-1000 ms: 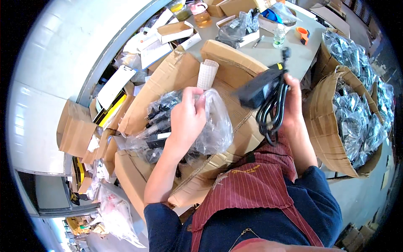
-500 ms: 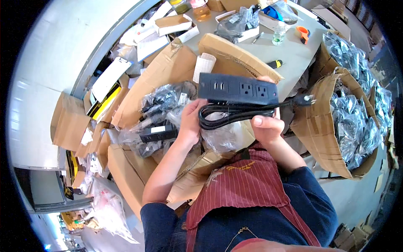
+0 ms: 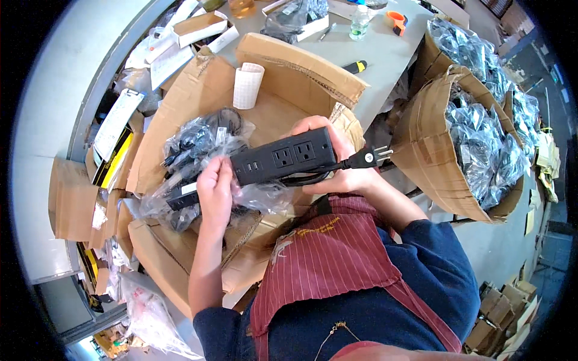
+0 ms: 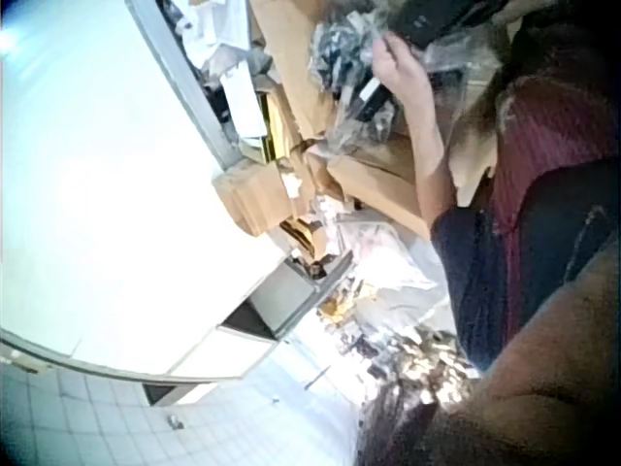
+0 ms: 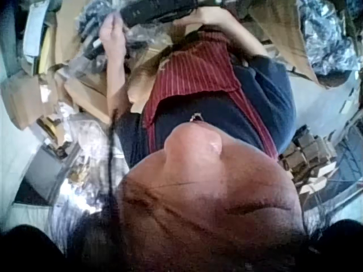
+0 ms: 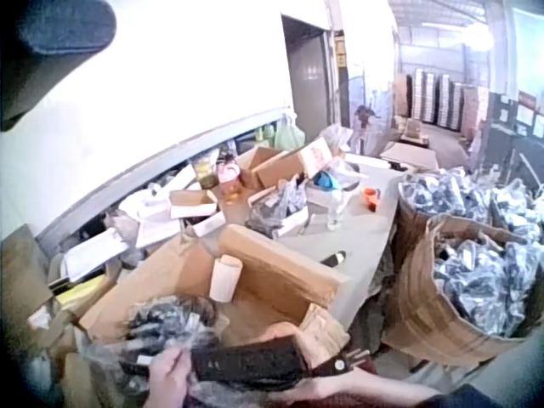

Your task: The person sorts power strips into plastic bags at a table, places them into a cardboard box, and carries the box across a warehouse floor.

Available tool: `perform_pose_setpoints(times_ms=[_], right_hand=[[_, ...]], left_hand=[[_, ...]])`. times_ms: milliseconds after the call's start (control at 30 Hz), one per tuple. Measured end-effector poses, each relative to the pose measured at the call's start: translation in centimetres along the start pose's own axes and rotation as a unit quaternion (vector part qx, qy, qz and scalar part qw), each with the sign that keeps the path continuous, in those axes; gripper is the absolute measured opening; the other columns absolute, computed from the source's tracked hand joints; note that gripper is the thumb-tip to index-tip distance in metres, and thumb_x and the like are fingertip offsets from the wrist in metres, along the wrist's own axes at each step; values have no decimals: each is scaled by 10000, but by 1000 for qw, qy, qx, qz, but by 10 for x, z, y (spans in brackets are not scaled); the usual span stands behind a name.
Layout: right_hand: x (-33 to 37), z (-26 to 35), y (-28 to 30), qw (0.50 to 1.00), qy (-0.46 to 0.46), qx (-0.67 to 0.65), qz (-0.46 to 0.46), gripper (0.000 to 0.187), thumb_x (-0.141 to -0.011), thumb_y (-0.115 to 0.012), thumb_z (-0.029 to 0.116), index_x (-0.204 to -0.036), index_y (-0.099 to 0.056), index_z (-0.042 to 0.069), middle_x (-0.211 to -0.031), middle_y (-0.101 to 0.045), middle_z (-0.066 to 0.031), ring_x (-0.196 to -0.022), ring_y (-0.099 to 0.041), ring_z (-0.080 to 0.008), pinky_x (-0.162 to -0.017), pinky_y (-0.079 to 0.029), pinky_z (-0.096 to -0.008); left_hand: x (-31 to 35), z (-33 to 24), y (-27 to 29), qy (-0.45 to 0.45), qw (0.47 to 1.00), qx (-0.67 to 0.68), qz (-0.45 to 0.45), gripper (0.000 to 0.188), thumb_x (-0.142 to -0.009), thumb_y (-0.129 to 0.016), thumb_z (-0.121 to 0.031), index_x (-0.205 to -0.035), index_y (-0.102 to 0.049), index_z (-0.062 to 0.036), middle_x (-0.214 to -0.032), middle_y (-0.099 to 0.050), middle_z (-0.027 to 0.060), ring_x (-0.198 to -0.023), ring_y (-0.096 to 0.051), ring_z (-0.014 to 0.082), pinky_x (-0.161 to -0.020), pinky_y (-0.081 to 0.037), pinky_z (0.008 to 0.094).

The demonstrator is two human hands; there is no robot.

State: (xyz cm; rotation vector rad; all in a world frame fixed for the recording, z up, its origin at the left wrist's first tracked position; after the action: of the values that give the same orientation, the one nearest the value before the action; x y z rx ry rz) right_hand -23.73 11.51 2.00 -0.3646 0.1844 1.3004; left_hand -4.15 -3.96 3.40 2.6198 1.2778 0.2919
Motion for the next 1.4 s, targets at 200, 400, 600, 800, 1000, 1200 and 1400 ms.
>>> perform_pose_setpoints(times_ms=[200,400,600,800,1000,1200,1400], right_hand=[[-15,12,-6,982,73,169,51,714,-533,-826,154,-1171,-526,44,-1132,-575,-97,-1055,-601,-240,-919,-474,-335],[-12,15,-31,941,201,194,193,694,-589,-736,105,-1232,-497,3,-1224,-529,-180,-1211,-499,-389,-1055,-398,-471],[-18,23,-37,890,276,290,217,697,-526,-665,95,-1208,-554,6,-1218,-550,-146,-1258,-443,-380,-1092,-327,-517],[-28,23,-29,938,150,306,60,752,-632,-853,186,-1287,-520,25,-1292,-553,-162,-1218,-497,-367,-1039,-393,-468],[-19,55,-24,804,241,542,36,703,-644,-723,492,-1101,-586,-25,-1060,-616,-161,-1144,-536,-326,-1083,-328,-554],[-15,94,13,772,350,531,-10,180,-726,-701,179,-744,-599,33,-807,-586,-71,-1051,-539,-286,-1125,-132,-673],[-17,130,20,930,283,183,143,297,-946,-638,233,-769,-582,1,-773,-527,-67,-917,-543,-233,-896,-419,-402]], left_hand=[[2,-42,-6,-283,898,-313,-123,154,-992,-540,-143,-937,-630,-30,-763,-688,63,-609,-640,186,-594,-497,291],[6,-54,-20,-276,900,-337,-3,58,-915,-629,-78,-934,-668,-40,-749,-675,140,-636,-685,219,-583,-505,309],[27,-67,-24,-322,940,-110,24,132,-950,-600,-88,-1051,-667,-35,-717,-680,81,-563,-646,165,-505,-465,304],[62,-99,-33,-23,976,187,107,189,-999,-549,-118,-1132,-648,-28,-709,-589,-20,-511,-470,22,-466,-358,182],[7,-84,27,-31,912,403,-72,201,-949,-549,-84,-1079,-618,52,-655,-533,-24,-472,-406,19,-401,-290,176],[25,-119,-3,-32,913,389,-119,193,-1010,-434,-58,-1139,-534,47,-503,-256,-67,-376,-196,23,-361,-176,184],[54,-164,-55,-164,932,297,129,122,-1038,-463,-140,-1015,-495,-24,-517,-374,-13,-374,-334,41,-345,-285,170]])
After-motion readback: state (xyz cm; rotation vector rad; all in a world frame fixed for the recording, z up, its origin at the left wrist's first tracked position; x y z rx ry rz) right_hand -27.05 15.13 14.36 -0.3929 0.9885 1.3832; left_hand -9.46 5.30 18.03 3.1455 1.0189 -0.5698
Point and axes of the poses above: each hand's wrist, its own x-axis away from the middle knuckle, its own y-axis out of the back of the hand, z = x × y, the point moved 3 cm from there along -x, towards the middle knuckle
